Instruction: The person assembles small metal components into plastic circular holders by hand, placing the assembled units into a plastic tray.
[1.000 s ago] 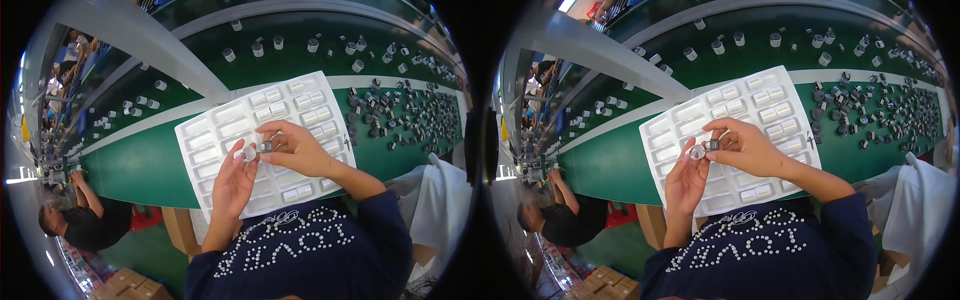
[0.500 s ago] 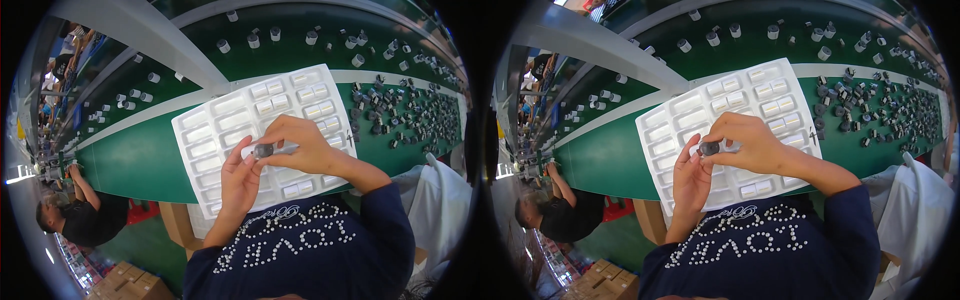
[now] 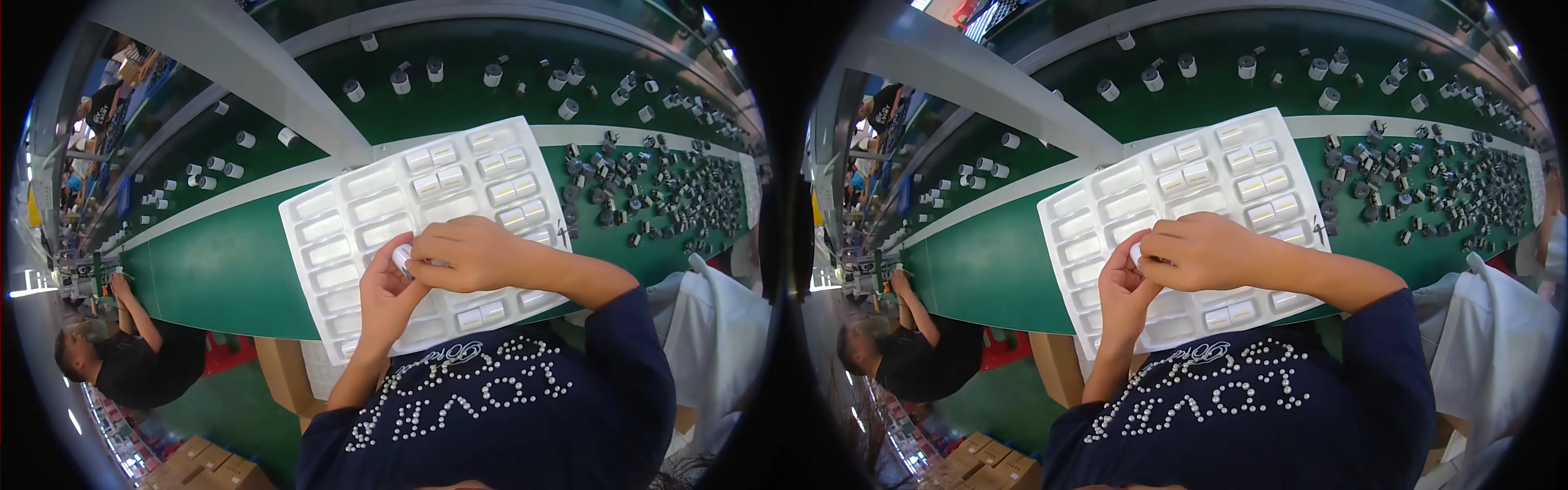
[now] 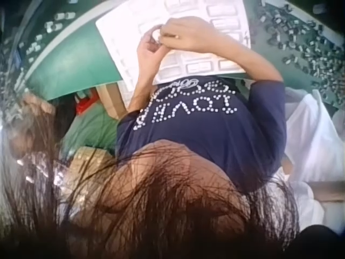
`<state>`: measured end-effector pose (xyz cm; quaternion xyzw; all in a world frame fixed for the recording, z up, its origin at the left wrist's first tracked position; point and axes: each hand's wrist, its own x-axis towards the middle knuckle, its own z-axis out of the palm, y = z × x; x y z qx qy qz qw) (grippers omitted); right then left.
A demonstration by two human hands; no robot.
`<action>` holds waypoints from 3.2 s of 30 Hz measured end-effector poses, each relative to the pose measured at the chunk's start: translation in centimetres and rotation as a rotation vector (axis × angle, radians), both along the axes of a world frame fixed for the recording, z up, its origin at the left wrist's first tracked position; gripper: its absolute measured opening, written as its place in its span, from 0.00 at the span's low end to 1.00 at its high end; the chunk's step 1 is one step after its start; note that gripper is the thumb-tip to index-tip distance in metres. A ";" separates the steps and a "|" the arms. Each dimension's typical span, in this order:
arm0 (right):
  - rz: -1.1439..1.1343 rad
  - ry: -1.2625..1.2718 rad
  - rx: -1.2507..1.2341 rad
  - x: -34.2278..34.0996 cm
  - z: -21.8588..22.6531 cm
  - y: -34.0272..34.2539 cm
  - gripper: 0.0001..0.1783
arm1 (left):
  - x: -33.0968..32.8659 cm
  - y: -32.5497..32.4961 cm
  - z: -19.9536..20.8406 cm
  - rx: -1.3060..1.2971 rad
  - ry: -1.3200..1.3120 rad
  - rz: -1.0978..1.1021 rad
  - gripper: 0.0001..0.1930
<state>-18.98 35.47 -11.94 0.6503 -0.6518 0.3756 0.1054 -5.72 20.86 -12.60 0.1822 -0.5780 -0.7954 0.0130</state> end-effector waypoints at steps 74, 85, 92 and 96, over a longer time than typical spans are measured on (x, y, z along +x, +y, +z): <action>0.238 -0.378 0.013 -0.3 2.7 -2.0 0.22 | 2.9 -1.7 -0.8 0.774 -0.055 0.201 0.14; 0.381 -0.240 0.217 -1.0 2.6 -3.6 0.18 | 1.3 -1.0 -1.1 0.871 -0.311 0.319 0.16; 0.346 -0.221 0.236 -2.0 2.5 -3.0 0.17 | 0.0 -0.3 -2.8 0.857 -0.255 0.355 0.16; 0.292 -0.109 0.250 -1.7 1.9 -2.3 0.17 | -0.7 0.1 -2.2 0.813 -0.263 0.419 0.15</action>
